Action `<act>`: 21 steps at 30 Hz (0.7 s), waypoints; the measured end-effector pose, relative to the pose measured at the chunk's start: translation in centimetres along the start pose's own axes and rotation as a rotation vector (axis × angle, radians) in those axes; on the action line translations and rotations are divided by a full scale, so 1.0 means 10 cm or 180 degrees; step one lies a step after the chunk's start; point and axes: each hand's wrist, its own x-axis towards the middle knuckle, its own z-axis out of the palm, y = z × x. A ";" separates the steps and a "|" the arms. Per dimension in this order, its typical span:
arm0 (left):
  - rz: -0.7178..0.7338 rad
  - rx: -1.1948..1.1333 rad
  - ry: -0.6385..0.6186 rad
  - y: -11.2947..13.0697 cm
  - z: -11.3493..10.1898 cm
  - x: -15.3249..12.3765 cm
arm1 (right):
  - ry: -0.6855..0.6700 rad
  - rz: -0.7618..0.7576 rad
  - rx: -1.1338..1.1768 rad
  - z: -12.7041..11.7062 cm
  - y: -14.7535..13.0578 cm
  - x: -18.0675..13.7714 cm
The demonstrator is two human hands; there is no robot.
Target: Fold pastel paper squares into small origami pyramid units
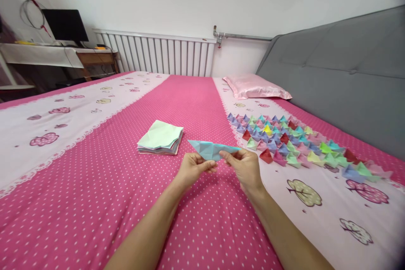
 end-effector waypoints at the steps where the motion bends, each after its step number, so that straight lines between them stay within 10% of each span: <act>1: 0.0008 -0.0003 0.0015 0.00 0.00 0.00 | 0.0015 -0.0038 0.0024 -0.01 0.00 0.00; 21: 0.0054 -0.0847 0.0465 0.00 -0.03 0.02 | 0.0161 -0.0084 0.0451 -0.05 -0.06 0.02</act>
